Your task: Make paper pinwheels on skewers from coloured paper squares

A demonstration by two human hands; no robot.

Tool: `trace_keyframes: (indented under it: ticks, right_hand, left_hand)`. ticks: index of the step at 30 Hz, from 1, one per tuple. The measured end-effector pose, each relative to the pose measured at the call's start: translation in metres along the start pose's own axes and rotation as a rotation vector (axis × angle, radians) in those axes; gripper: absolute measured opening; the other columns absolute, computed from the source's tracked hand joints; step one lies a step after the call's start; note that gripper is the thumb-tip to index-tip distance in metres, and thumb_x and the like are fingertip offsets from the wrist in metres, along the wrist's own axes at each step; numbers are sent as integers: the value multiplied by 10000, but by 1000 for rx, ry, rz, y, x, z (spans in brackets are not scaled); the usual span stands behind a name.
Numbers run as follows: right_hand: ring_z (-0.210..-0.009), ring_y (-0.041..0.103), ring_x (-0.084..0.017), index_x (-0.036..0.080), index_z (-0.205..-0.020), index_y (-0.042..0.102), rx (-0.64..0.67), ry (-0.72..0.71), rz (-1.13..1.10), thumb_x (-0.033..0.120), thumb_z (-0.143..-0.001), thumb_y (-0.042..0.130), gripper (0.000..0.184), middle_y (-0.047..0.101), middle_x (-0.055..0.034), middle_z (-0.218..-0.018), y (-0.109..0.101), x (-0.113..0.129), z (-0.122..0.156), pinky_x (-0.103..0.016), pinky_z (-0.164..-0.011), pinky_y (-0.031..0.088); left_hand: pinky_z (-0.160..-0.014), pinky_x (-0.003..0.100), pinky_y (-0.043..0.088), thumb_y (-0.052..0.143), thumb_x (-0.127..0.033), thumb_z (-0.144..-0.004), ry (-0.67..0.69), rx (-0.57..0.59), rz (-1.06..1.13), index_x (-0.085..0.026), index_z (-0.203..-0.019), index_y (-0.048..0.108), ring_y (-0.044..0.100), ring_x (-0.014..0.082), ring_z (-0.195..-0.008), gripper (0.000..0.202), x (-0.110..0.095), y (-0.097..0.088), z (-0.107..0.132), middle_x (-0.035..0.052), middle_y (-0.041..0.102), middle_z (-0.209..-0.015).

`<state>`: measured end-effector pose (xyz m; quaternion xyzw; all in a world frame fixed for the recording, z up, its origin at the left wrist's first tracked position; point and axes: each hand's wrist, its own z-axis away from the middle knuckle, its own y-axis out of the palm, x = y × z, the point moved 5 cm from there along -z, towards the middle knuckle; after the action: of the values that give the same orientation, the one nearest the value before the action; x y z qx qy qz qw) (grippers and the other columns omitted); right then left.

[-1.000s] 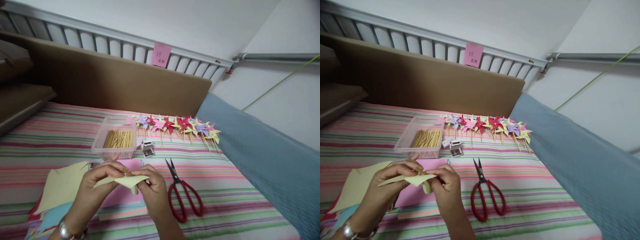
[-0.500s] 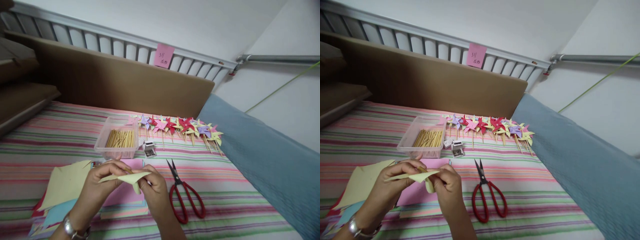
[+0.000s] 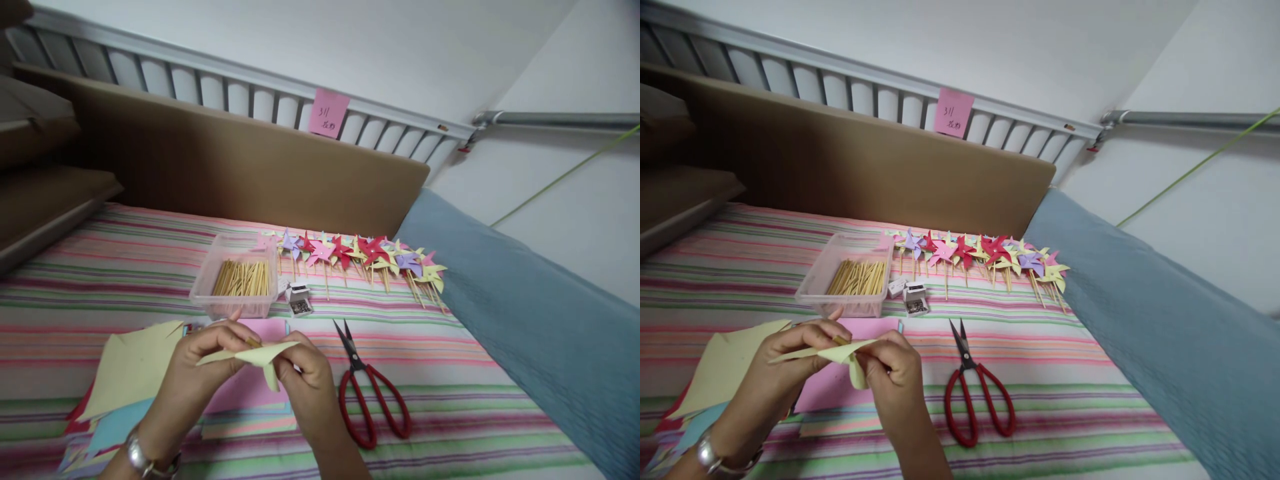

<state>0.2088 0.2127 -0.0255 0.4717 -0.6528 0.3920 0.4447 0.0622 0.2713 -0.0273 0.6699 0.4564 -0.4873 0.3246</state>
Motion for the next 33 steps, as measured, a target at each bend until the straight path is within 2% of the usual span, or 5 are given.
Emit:
trace_keyframes:
  ticks: [7, 11, 16, 29, 33]
  right_hand:
    - [-632, 545, -126, 231, -765, 741, 3, -2, -10, 96, -760, 568, 219, 553, -1, -675, 0, 3, -1, -224, -577, 424]
    - [-694, 573, -130, 241, -855, 737, 48, 14, 14, 62, -763, 548, 276, 605, -10, -748, 0, 0, -3, -225, -630, 450]
    - [-718, 588, -144, 227, -922, 730, 101, 81, 51, 89, -734, 586, 274, 650, -17, -771, -2, -10, -5, -232, -641, 457]
    - [-598, 517, -136, 171, -690, 673, 140, 127, 268, 184, -746, 599, 94, 570, -2, -641, 16, -31, 2, -229, -558, 386]
    - [-545, 465, -122, 159, -666, 648, 93, 233, 191, 222, -734, 589, 110, 514, 14, -584, 12, -41, 0, -218, -506, 355]
  left_hand:
    - [-1003, 493, 370, 702, -274, -711, -18, 5, -10, -228, -623, 654, 630, 208, -744, 110, 3, 0, 0, 35, 689, -749]
    - [-757, 342, 523, 714, -262, -690, -174, -43, 109, -198, -686, 608, 627, 210, -809, 124, 16, 0, 1, 51, 666, -809]
    - [-577, 212, 471, 766, -211, -622, -288, -177, 329, -203, -796, 584, 591, 122, -648, 252, 18, -8, 0, -30, 626, -742]
    - [-650, 238, 484, 756, -215, -646, -322, -359, 433, -173, -1053, 580, 625, 148, -757, 445, -6, -38, -5, 27, 678, -877]
    - [-799, 306, 498, 683, -271, -719, -158, -398, 181, -259, -1255, 460, 585, 200, -1000, 580, -15, -55, -7, 70, 576, -1199]
